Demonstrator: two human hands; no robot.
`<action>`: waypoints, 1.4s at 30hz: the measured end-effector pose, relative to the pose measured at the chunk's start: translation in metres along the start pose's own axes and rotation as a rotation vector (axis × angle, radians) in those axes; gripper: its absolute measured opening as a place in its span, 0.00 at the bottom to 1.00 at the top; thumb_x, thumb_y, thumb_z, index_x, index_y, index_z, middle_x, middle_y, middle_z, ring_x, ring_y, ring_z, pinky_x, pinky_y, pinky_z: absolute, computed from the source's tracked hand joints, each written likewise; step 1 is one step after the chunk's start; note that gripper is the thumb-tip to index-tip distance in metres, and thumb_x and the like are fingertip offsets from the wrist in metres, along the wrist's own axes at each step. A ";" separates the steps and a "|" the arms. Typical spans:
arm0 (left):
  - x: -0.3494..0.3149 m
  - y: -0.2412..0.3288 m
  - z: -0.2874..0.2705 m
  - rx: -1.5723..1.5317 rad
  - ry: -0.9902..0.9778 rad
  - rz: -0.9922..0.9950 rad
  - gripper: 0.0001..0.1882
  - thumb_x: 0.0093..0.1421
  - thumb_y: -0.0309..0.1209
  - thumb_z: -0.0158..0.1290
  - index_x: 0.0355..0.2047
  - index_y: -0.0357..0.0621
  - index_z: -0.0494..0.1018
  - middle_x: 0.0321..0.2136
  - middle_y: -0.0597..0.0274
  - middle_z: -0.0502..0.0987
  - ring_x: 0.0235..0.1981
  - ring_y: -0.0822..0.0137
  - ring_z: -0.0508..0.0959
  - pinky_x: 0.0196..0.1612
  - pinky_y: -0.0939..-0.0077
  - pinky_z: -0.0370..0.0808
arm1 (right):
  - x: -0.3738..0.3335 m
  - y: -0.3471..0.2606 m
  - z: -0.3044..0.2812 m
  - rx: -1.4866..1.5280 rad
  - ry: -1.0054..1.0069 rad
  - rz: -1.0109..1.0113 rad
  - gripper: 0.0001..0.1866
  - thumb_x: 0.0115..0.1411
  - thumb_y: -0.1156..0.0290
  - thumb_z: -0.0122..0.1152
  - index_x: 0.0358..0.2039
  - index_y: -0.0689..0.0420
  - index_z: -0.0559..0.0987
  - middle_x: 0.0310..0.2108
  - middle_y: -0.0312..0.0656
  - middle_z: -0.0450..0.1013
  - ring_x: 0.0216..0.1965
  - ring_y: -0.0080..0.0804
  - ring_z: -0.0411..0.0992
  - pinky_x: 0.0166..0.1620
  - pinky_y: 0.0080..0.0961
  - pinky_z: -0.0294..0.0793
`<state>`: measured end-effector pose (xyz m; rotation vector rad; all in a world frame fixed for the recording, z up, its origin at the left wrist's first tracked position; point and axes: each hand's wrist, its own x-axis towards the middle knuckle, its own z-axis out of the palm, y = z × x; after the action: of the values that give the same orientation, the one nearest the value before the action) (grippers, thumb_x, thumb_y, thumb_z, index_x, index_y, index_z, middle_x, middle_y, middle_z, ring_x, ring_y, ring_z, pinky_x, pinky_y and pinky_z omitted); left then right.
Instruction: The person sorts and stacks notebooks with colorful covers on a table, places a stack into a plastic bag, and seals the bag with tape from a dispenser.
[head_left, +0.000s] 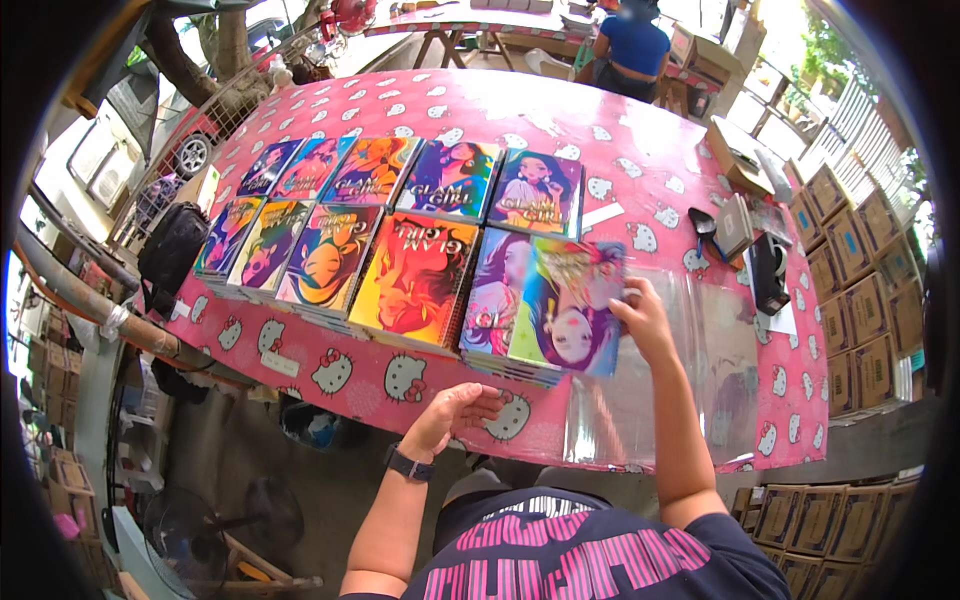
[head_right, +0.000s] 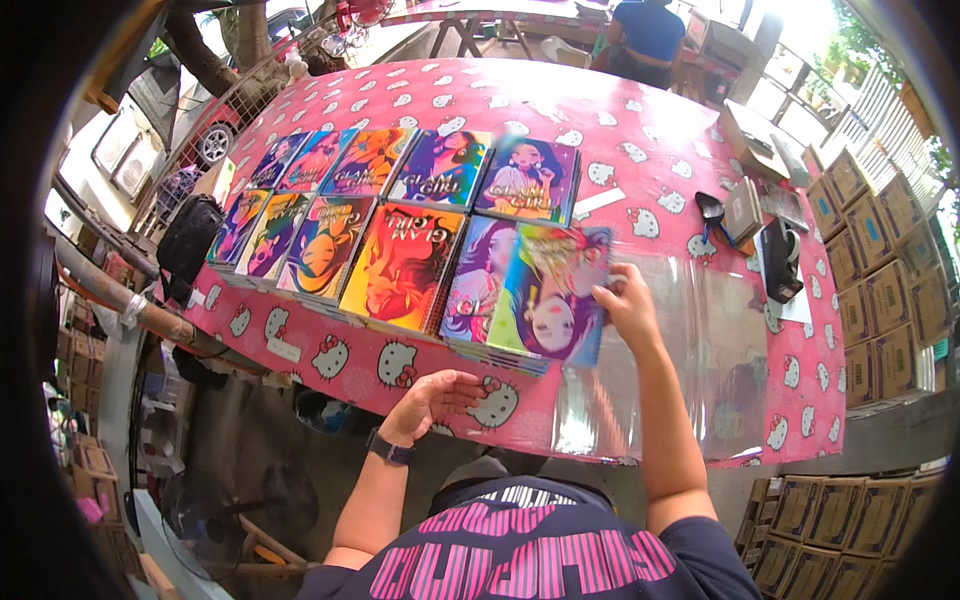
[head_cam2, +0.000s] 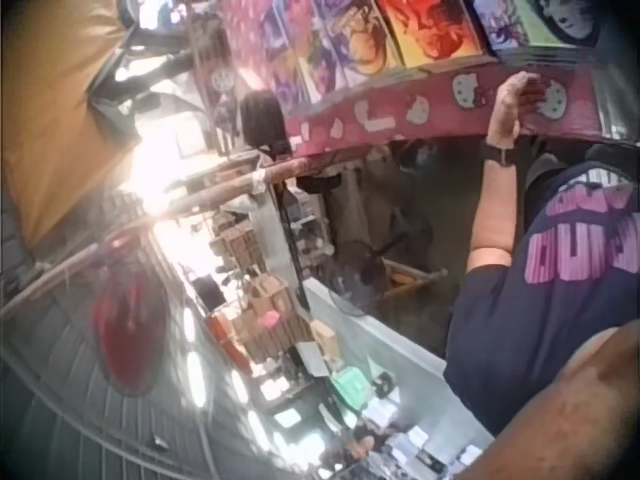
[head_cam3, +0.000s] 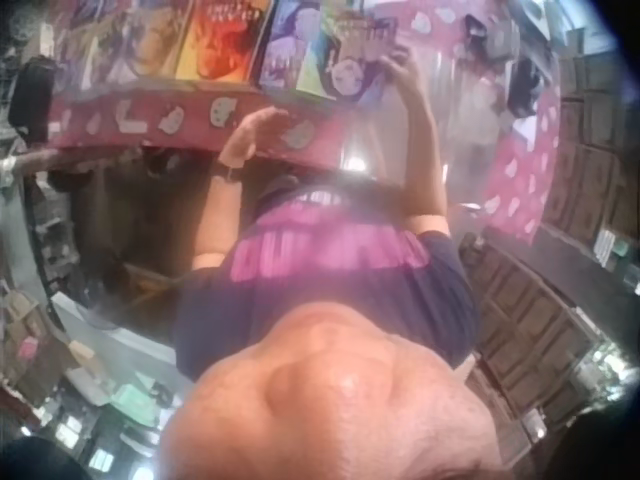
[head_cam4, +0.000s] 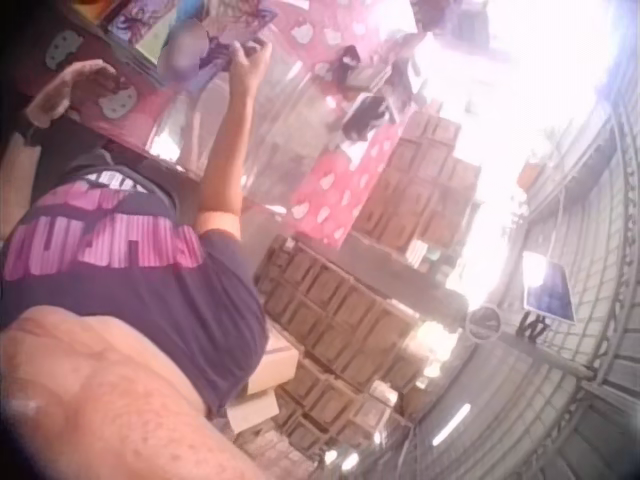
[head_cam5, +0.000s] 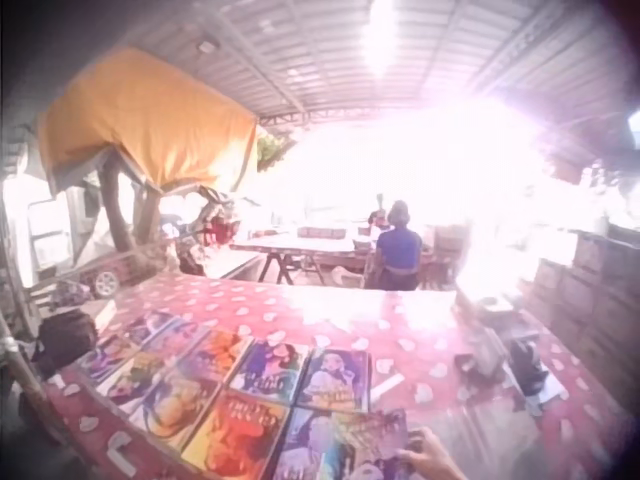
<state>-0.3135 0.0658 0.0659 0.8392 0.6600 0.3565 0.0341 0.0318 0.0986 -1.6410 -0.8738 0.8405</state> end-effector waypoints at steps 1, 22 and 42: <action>0.001 0.005 -0.006 -0.025 -0.060 0.015 0.25 0.61 0.47 0.48 0.49 0.39 0.69 0.41 0.57 0.76 0.43 0.67 0.76 0.44 0.73 0.72 | -0.015 -0.021 0.003 0.099 -0.085 -0.039 0.24 0.53 0.75 0.63 0.49 0.62 0.64 0.28 0.40 0.73 0.24 0.23 0.72 0.22 0.17 0.69; -0.062 -0.078 -0.041 -0.310 0.403 0.176 0.20 0.54 0.20 0.53 0.49 0.39 0.68 0.42 0.63 0.75 0.42 0.66 0.75 0.47 0.71 0.71 | 0.158 -0.035 0.142 -1.156 -0.112 -0.864 0.17 0.56 0.62 0.55 0.44 0.56 0.74 0.43 0.49 0.73 0.50 0.44 0.70 0.50 0.37 0.70; -0.090 -0.027 -0.184 0.095 0.256 0.071 0.25 0.52 0.19 0.54 0.52 0.39 0.66 0.45 0.61 0.74 0.47 0.66 0.73 0.51 0.68 0.70 | -0.142 -0.043 0.299 -0.645 -0.624 -0.735 0.20 0.46 0.64 0.66 0.41 0.52 0.76 0.41 0.43 0.74 0.45 0.44 0.71 0.50 0.39 0.70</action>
<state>-0.5020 0.1051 -0.0089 0.9178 0.8921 0.5054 -0.2993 0.0541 0.0930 -1.3736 -2.1986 0.5545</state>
